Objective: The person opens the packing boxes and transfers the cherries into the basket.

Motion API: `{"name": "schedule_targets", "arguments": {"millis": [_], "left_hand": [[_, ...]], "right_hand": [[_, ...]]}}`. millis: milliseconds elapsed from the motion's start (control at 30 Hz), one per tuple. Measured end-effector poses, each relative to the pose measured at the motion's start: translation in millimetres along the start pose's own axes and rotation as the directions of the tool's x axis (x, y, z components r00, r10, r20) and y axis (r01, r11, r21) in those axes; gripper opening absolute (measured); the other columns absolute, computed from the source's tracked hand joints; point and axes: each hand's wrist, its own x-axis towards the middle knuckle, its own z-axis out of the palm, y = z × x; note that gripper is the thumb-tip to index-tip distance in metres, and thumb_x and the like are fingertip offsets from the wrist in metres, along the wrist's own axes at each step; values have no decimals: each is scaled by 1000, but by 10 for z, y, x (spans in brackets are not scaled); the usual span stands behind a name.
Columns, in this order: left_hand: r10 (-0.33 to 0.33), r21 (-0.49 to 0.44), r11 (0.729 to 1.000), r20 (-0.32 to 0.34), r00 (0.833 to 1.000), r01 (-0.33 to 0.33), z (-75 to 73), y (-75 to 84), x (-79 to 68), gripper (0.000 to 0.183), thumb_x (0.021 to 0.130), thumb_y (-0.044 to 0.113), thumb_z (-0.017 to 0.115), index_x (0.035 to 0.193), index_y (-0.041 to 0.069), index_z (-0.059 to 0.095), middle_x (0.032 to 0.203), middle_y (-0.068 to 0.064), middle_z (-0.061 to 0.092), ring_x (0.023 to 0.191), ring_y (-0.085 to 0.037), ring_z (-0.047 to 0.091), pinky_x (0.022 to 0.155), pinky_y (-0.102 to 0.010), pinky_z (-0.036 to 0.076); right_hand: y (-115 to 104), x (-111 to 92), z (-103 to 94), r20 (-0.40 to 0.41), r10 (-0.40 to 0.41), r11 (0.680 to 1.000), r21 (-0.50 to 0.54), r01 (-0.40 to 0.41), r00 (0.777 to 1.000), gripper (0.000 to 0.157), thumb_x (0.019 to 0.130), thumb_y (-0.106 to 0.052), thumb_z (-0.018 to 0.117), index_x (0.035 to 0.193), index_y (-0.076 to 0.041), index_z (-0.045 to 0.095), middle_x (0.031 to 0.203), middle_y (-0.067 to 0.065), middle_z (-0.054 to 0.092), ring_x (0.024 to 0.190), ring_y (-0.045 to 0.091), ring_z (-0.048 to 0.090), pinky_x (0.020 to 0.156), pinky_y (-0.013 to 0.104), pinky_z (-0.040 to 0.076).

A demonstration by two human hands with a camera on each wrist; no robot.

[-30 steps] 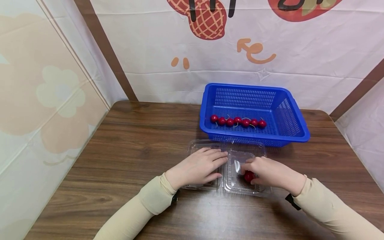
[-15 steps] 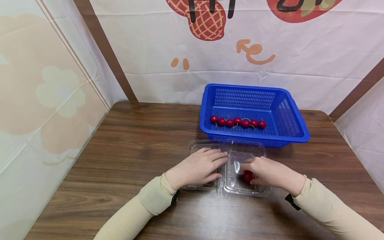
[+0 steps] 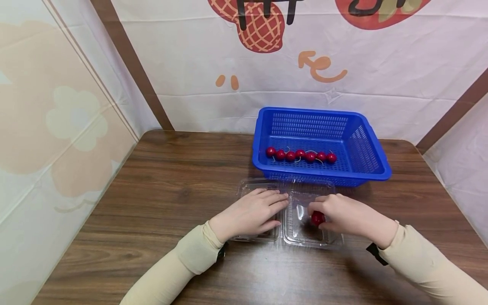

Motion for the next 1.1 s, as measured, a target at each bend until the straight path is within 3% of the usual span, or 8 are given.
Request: {"name": "schedule_targets", "arguments": {"millis": [467,1100], "left_hand": [[-1,4,1000,-3,1000,1,6,1,-1,53,93,42,53,136,11,52,141,-3,51,130,-22,48,108,-38,38],[3,1,1000,1,1000,-3,-2,-4,2,52,94,42,52,136,11,52,141,-3,51,129,-22,48,106,-39,40]], "right_hand": [[43,-31,-165,-60,-11,999,-36,9,998,26,70,-12,81,89,-13,65,77,-5,63,64,4,58,56,20,50],[85,-108,-406,-112,26,999,25,-23,993,24,73,-10,79,91,-19,65,80,-11,65,67,-1,58,59,19,51]]}}
